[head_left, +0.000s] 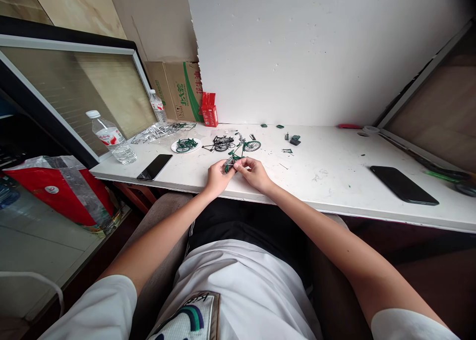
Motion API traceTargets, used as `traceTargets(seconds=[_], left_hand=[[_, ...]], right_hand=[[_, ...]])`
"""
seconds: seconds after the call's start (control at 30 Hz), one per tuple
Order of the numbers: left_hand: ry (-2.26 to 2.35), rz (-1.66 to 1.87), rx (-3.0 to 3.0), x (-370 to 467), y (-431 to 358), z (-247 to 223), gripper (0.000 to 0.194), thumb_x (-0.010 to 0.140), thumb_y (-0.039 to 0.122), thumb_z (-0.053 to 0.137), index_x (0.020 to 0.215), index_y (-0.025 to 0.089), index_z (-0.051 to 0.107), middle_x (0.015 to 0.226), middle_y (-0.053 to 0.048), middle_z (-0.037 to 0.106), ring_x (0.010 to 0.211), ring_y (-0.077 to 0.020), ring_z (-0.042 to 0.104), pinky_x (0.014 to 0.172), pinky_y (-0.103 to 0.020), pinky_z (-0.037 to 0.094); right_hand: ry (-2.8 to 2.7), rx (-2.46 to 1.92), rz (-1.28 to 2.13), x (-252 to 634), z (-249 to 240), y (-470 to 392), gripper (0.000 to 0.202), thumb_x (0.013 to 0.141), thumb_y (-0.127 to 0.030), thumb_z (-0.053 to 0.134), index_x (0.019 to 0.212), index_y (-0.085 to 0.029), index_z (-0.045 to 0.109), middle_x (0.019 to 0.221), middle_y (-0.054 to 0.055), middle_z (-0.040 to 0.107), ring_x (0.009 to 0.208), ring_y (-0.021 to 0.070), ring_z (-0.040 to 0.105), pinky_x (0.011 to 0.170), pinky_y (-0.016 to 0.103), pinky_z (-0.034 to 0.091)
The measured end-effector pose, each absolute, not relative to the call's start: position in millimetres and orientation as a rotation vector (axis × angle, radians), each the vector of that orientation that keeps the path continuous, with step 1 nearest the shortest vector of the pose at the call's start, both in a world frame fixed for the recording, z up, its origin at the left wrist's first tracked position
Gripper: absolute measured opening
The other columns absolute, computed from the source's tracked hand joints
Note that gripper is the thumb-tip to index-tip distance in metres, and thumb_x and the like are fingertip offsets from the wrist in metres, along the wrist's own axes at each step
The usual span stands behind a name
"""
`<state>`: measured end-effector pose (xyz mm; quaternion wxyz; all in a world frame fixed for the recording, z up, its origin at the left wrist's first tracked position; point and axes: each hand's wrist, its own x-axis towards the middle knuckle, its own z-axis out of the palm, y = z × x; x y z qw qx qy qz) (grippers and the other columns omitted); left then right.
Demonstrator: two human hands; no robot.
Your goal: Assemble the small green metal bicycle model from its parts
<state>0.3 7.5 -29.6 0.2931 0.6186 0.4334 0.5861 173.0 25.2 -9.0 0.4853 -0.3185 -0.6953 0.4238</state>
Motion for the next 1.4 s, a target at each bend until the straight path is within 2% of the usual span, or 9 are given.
traceTargets(seconds=[0.3, 0.97, 1.4], left_hand=[[1.151, 1.58, 1.652, 1.2, 6.0, -28.6, 0.021, 0.085, 0.035, 0.08, 0.089, 0.016, 0.071, 0.084, -0.007, 0.074, 0.08, -0.0191, 0.07, 0.075, -0.027, 0.056], [1.124, 1.573, 1.639, 0.4, 6.6, -29.8, 0.026, 0.085, 0.038, 0.081, 0.094, 0.016, 0.072, 0.091, -0.008, 0.077, 0.085, -0.0203, 0.072, 0.079, -0.029, 0.057], [1.145, 1.573, 1.651, 1.0, 4.0, -27.8, 0.022, 0.085, 0.034, 0.08, 0.095, 0.017, 0.072, 0.095, -0.009, 0.078, 0.088, -0.0218, 0.073, 0.08, -0.03, 0.057]], right_hand=[[-1.689, -0.798, 1.05, 172.7, -7.9, 24.5, 0.051, 0.086, -0.069, 0.075, 0.09, -0.019, 0.073, 0.09, 0.006, 0.072, 0.084, 0.0199, 0.063, 0.081, 0.034, 0.047], [-1.74, -0.794, 1.039, 172.6, -8.6, 25.0, 0.057, 0.086, -0.077, 0.07, 0.088, -0.02, 0.069, 0.088, 0.005, 0.068, 0.084, 0.0195, 0.059, 0.08, 0.033, 0.047], [-1.729, -0.785, 1.09, 173.1, -7.6, 23.7, 0.05, 0.087, -0.07, 0.072, 0.084, -0.02, 0.067, 0.085, 0.003, 0.066, 0.08, 0.0186, 0.055, 0.077, 0.033, 0.045]])
